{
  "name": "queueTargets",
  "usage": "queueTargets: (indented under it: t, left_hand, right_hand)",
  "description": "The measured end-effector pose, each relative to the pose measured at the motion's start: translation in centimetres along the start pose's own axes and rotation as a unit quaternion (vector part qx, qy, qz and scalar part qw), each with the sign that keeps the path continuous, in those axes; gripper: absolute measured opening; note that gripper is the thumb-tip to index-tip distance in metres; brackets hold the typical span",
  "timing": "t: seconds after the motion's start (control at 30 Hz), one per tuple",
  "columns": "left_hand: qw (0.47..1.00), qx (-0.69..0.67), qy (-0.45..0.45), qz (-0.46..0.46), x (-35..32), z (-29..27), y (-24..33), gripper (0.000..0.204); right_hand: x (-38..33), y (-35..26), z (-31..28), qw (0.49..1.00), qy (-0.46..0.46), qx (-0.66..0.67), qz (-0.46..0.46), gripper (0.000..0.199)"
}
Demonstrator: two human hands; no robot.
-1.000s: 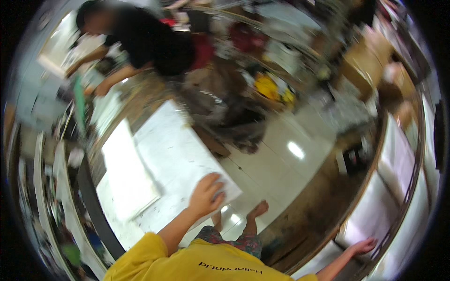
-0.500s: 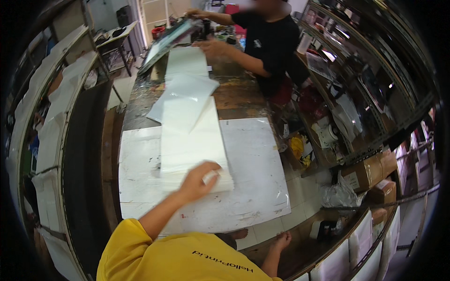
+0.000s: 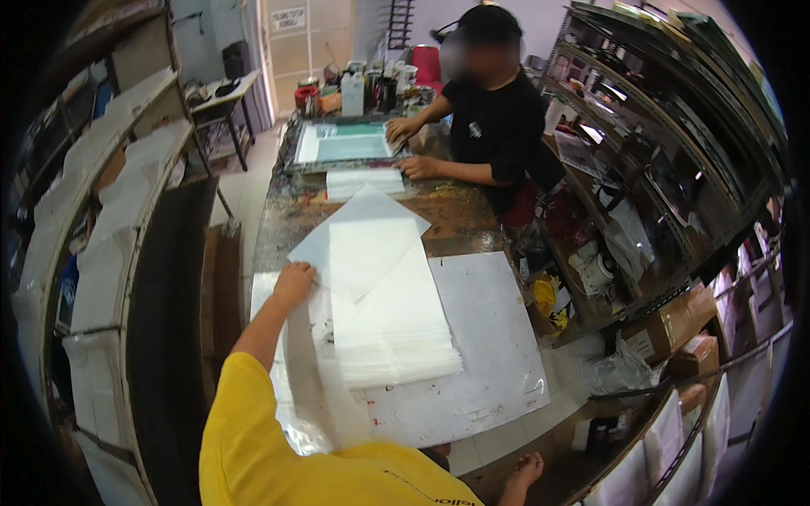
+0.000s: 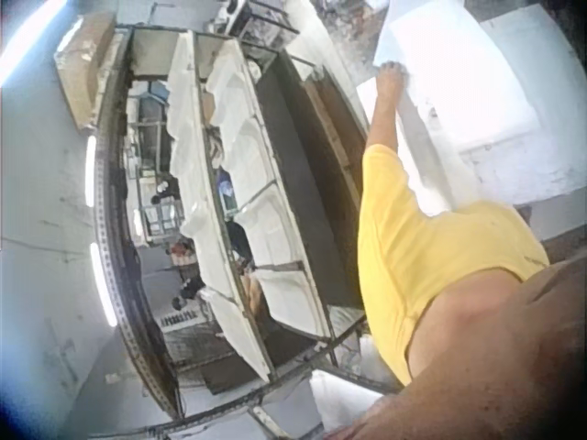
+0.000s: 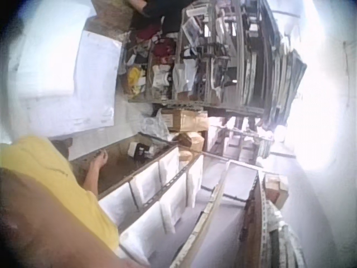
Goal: The person repeatedly picks up white sheets from a table and places them onto a nearby metal shelving unit. Another person is visible working at the table in the background.
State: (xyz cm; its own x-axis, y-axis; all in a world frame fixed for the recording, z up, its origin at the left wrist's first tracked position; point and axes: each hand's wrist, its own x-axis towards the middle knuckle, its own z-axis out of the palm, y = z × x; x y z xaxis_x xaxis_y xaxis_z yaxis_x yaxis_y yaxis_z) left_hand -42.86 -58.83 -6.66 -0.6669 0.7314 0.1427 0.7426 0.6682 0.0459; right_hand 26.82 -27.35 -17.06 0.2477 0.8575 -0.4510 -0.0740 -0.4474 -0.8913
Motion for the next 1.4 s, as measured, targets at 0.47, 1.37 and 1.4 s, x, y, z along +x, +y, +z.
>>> queueTargets:
  t: [0.47,1.37,1.4]
  left_hand:
    - [0.996,-0.01,0.029,0.083,1.0,-1.7,0.0,0.013]
    - [0.679,-0.336,0.006,0.653,-7.5,-7.1,59.5,0.023]
    - [0.668,-0.344,-0.008,0.659,-8.4,-6.8,60.4,0.025]
  right_hand:
    - [-5.6,-1.2,2.8,0.998,-0.033,0.048,0.028,0.012]
    - [-10.9,-17.7,1.5,0.95,-0.1,-0.173,-0.24,0.029]
    - [-10.6,-18.0,0.2,0.95,-0.073,-0.186,-0.24,0.026]
